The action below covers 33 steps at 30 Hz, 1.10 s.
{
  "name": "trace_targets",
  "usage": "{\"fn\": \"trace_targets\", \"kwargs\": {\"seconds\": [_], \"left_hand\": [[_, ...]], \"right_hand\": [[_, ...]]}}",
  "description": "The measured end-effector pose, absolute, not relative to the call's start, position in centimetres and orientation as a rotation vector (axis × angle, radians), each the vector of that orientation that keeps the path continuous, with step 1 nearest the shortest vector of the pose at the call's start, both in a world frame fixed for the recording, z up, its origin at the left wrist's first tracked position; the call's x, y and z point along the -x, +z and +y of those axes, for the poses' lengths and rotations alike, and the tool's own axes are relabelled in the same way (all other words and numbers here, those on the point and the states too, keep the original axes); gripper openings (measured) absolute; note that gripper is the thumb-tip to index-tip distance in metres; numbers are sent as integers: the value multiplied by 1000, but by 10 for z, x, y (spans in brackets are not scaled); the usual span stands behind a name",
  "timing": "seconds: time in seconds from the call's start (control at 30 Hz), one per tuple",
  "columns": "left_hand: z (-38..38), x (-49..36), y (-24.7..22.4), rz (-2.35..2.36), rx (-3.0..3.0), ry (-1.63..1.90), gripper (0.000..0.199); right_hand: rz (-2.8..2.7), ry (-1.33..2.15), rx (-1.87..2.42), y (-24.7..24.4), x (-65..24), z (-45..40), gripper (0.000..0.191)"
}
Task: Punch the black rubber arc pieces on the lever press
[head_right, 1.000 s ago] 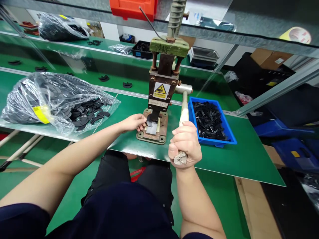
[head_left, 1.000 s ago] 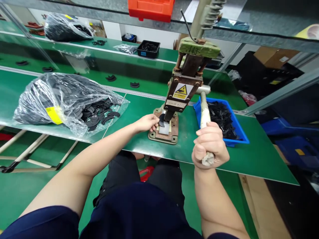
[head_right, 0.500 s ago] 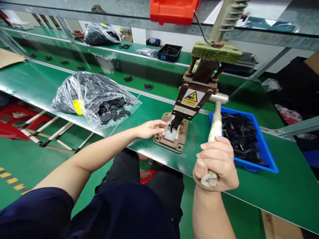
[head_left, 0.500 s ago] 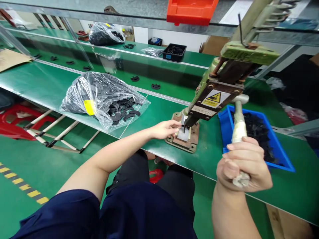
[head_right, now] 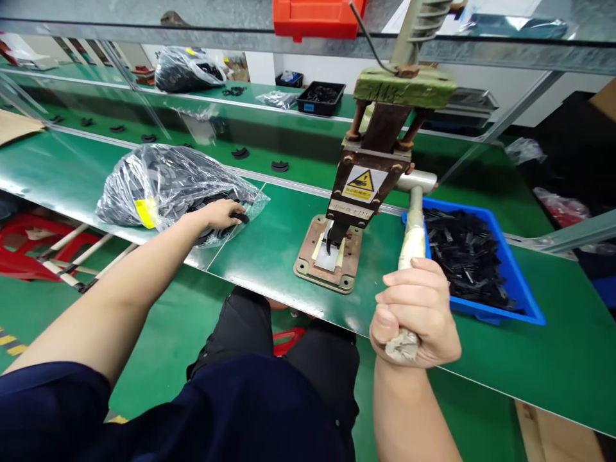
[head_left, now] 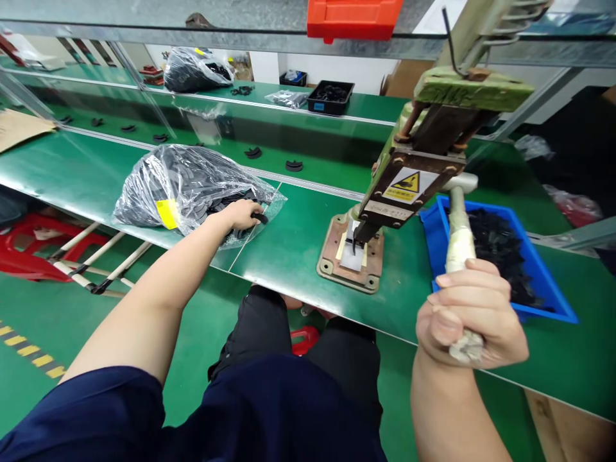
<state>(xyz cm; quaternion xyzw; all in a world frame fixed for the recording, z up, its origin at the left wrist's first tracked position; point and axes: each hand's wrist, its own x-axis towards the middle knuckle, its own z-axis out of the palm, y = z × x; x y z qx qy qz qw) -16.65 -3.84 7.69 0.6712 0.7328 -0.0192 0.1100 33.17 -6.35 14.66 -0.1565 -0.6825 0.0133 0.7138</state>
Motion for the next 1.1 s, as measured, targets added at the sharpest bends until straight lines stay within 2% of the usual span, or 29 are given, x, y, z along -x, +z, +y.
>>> {"fn": "trace_targets", "kwargs": {"seconds": [0.23, 0.37, 0.63, 0.87, 1.1], "left_hand": [[-11, 165, 82, 2072, -1942, -100, 45], [-11, 167, 79, 2058, -1907, -101, 45], [-19, 191, 80, 2017, -1921, -55, 75], [-13, 178, 73, 1981, -1842, -91, 56], [-3, 155, 77, 1893, -1718, -134, 54]], "right_hand": [[-1540, 30, 290, 148, -333, -63, 33], [-1521, 19, 318, 146, -333, -62, 32], [-1549, 12, 267, 142, -337, -56, 32], [-1509, -18, 263, 143, -333, -56, 35], [-1517, -1, 265, 144, -334, -58, 32]]}}
